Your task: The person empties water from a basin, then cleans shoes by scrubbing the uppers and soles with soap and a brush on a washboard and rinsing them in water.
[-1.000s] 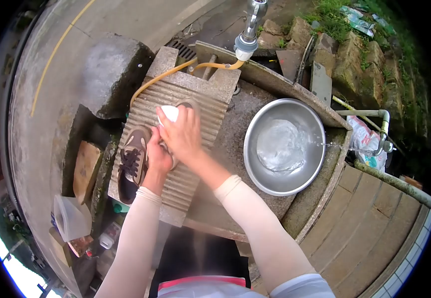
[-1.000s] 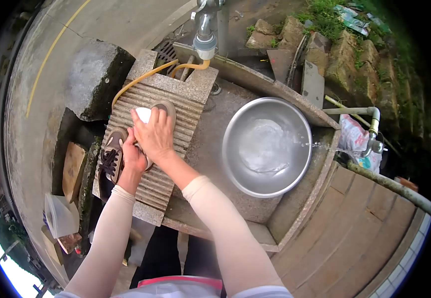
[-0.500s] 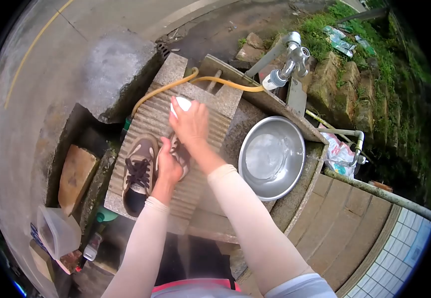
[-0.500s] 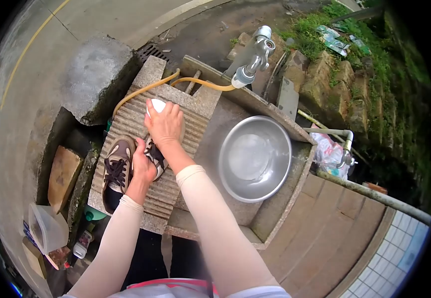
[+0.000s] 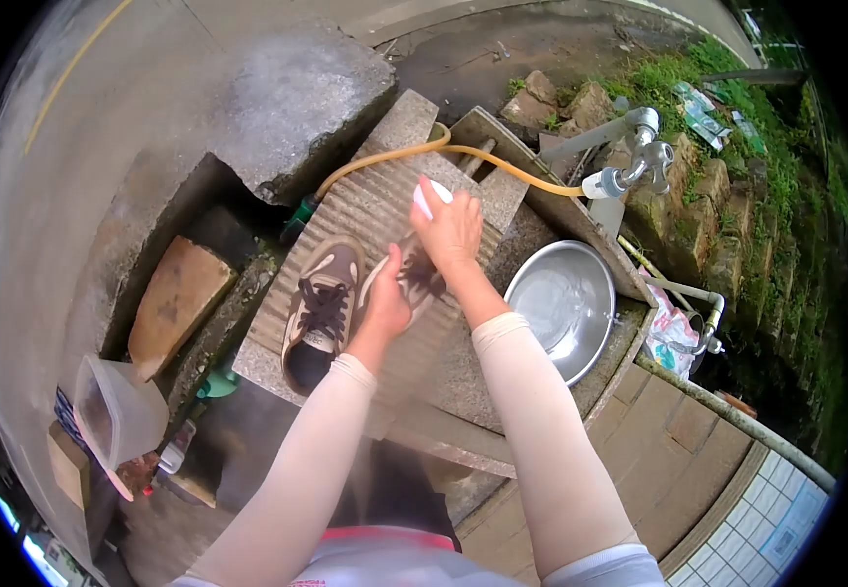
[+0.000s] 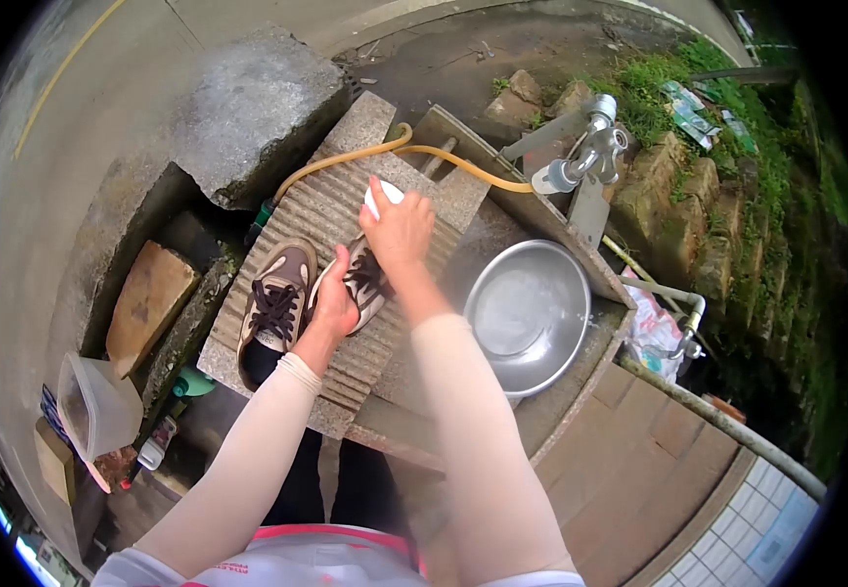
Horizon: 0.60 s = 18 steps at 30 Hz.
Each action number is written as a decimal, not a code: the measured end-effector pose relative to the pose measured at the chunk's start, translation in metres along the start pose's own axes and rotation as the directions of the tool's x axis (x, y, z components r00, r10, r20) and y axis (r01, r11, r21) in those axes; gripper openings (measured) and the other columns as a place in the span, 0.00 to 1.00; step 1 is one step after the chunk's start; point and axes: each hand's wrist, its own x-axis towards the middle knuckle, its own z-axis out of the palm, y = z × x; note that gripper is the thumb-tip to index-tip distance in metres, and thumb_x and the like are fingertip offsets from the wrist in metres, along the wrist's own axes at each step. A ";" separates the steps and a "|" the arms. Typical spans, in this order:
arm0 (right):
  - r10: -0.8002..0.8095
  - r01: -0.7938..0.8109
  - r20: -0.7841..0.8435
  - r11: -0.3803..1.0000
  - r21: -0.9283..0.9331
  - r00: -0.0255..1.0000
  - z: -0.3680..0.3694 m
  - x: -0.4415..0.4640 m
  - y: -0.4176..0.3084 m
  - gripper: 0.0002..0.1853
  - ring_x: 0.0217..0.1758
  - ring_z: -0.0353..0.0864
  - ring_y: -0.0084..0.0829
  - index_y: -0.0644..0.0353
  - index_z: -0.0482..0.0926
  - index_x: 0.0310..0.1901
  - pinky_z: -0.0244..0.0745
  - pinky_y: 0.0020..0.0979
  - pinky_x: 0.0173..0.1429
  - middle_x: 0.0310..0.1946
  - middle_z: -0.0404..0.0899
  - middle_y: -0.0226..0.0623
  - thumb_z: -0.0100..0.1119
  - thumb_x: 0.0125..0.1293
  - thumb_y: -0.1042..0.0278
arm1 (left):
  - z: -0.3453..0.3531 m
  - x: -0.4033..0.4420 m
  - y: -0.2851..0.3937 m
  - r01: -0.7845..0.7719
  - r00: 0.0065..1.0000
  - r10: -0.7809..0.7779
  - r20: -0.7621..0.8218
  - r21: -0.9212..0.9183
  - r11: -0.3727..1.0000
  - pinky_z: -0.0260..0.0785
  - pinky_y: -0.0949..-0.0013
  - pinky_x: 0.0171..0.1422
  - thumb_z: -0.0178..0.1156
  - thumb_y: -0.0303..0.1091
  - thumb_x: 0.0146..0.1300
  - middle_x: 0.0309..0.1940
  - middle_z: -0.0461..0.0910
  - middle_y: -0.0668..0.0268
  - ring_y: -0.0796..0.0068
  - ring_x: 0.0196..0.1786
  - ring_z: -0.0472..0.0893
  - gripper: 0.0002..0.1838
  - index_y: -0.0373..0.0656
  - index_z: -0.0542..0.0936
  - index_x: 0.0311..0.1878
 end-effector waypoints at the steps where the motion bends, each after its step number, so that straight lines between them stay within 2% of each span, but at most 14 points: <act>1: 0.041 -0.044 0.104 0.998 0.034 0.994 -0.018 0.005 -0.004 0.30 0.45 0.74 0.42 0.42 0.75 0.63 0.70 0.41 0.47 0.40 0.75 0.45 0.64 0.57 0.50 | -0.003 0.001 -0.003 -0.006 1.000 0.006 0.019 0.010 1.000 0.71 0.60 0.62 0.47 0.53 0.73 0.56 0.76 0.59 0.65 0.57 0.77 0.27 0.38 0.71 0.62; 2: 0.120 -0.159 0.118 0.891 0.426 0.986 -0.010 0.005 0.006 0.30 0.43 0.76 0.37 0.52 0.75 0.61 0.71 0.38 0.45 0.40 0.77 0.44 0.65 0.58 0.50 | -0.006 0.001 -0.006 0.006 1.000 -0.007 0.004 0.032 0.999 0.70 0.58 0.64 0.46 0.53 0.74 0.58 0.75 0.57 0.62 0.58 0.77 0.28 0.37 0.70 0.63; 3: 0.139 -0.315 0.304 0.668 0.674 0.943 -0.024 0.005 0.003 0.30 0.40 0.78 0.33 0.60 0.76 0.57 0.72 0.35 0.43 0.39 0.78 0.43 0.66 0.58 0.50 | -0.012 0.004 -0.013 -0.050 0.998 0.048 0.029 0.102 0.994 0.71 0.60 0.62 0.47 0.50 0.74 0.57 0.76 0.59 0.64 0.56 0.78 0.26 0.37 0.70 0.63; 4: 0.152 -0.498 0.478 0.370 0.784 0.865 -0.040 0.004 -0.001 0.30 0.38 0.79 0.29 0.67 0.76 0.54 0.73 0.32 0.40 0.38 0.80 0.42 0.67 0.59 0.50 | -0.009 -0.004 -0.018 -0.036 0.999 0.042 -0.026 0.182 0.983 0.71 0.61 0.62 0.47 0.49 0.74 0.56 0.77 0.61 0.67 0.56 0.78 0.25 0.38 0.70 0.63; 5: 0.037 -0.729 0.730 0.109 0.676 0.682 -0.090 -0.006 -0.023 0.30 0.35 0.80 0.26 0.72 0.76 0.50 0.73 0.28 0.38 0.36 0.81 0.41 0.68 0.59 0.51 | -0.006 -0.011 -0.025 -0.011 0.996 0.034 -0.086 0.261 0.965 0.71 0.62 0.62 0.48 0.47 0.74 0.56 0.77 0.63 0.71 0.56 0.78 0.24 0.39 0.70 0.63; 6: -0.006 -0.797 0.797 -0.018 0.603 0.604 -0.102 -0.019 -0.039 0.25 0.33 0.80 0.26 0.66 0.77 0.46 0.73 0.25 0.35 0.33 0.81 0.36 0.67 0.60 0.51 | -0.008 -0.016 -0.030 -0.003 0.992 0.045 -0.114 0.339 0.941 0.69 0.64 0.62 0.47 0.47 0.74 0.56 0.76 0.63 0.72 0.57 0.77 0.24 0.41 0.69 0.64; 7: -0.143 -0.885 0.874 -0.129 0.448 0.464 -0.107 -0.031 -0.049 0.26 0.39 0.84 0.30 0.64 0.76 0.54 0.82 0.34 0.41 0.42 0.82 0.38 0.68 0.61 0.54 | -0.012 -0.020 -0.038 -0.010 0.992 0.065 -0.110 0.441 0.897 0.68 0.65 0.62 0.47 0.48 0.74 0.57 0.75 0.63 0.73 0.57 0.76 0.24 0.42 0.68 0.65; 9: -0.154 -0.930 0.918 -0.021 0.367 0.365 -0.121 -0.046 -0.075 0.27 0.42 0.83 0.31 0.63 0.75 0.56 0.84 0.41 0.41 0.45 0.82 0.38 0.66 0.62 0.52 | -0.024 -0.028 -0.048 -0.020 0.993 0.092 -0.079 0.641 0.768 0.66 0.68 0.62 0.45 0.48 0.74 0.59 0.73 0.64 0.75 0.58 0.74 0.24 0.46 0.65 0.67; 11: -0.245 -0.975 0.946 0.016 0.222 0.212 -0.123 -0.054 -0.094 0.29 0.45 0.82 0.33 0.62 0.73 0.58 0.85 0.45 0.41 0.48 0.80 0.39 0.64 0.63 0.50 | -0.038 -0.032 -0.048 -0.012 0.995 0.086 -0.055 0.776 0.630 0.63 0.71 0.62 0.44 0.49 0.75 0.60 0.71 0.65 0.77 0.58 0.72 0.25 0.49 0.63 0.69; 12: -0.273 -0.979 0.948 0.080 0.190 0.161 -0.112 -0.066 -0.096 0.29 0.47 0.81 0.33 0.61 0.72 0.59 0.85 0.45 0.41 0.50 0.78 0.39 0.63 0.63 0.49 | -0.042 -0.032 -0.048 -0.006 0.996 0.075 -0.044 0.826 0.564 0.62 0.72 0.62 0.43 0.49 0.75 0.61 0.70 0.66 0.78 0.59 0.71 0.25 0.51 0.62 0.70; 13: -0.262 -0.970 0.955 0.158 0.185 0.140 -0.117 -0.073 -0.110 0.31 0.46 0.82 0.33 0.65 0.73 0.58 0.85 0.42 0.39 0.46 0.80 0.40 0.65 0.62 0.49 | -0.047 -0.033 -0.047 -0.002 0.998 0.061 -0.032 0.872 0.489 0.61 0.74 0.62 0.43 0.49 0.75 0.62 0.68 0.66 0.79 0.59 0.70 0.25 0.52 0.60 0.71; 15: -0.140 -0.937 0.978 0.294 0.191 0.155 -0.134 -0.081 -0.138 0.30 0.37 0.81 0.29 0.70 0.77 0.51 0.77 0.31 0.30 0.40 0.82 0.42 0.67 0.59 0.49 | -0.056 -0.028 -0.046 -0.018 0.999 0.036 0.007 0.944 0.330 0.58 0.77 0.63 0.41 0.50 0.75 0.63 0.66 0.67 0.81 0.60 0.68 0.26 0.56 0.58 0.73; 16: -0.173 -0.934 0.959 0.241 0.263 0.225 -0.128 -0.091 -0.143 0.30 0.35 0.81 0.28 0.73 0.78 0.47 0.74 0.30 0.30 0.38 0.83 0.42 0.71 0.57 0.51 | -0.061 -0.024 -0.047 -0.052 0.999 0.024 0.048 0.971 0.233 0.57 0.78 0.63 0.41 0.50 0.75 0.64 0.65 0.68 0.82 0.60 0.67 0.27 0.57 0.57 0.74; 18: -0.111 -0.941 0.976 0.264 0.210 0.187 -0.121 -0.093 -0.149 0.30 0.34 0.81 0.28 0.74 0.78 0.46 0.74 0.31 0.32 0.37 0.83 0.41 0.72 0.56 0.51 | -0.066 -0.014 -0.048 -0.159 0.987 0.006 0.159 0.987 -0.016 0.54 0.81 0.63 0.39 0.51 0.75 0.66 0.63 0.69 0.84 0.61 0.65 0.28 0.61 0.54 0.76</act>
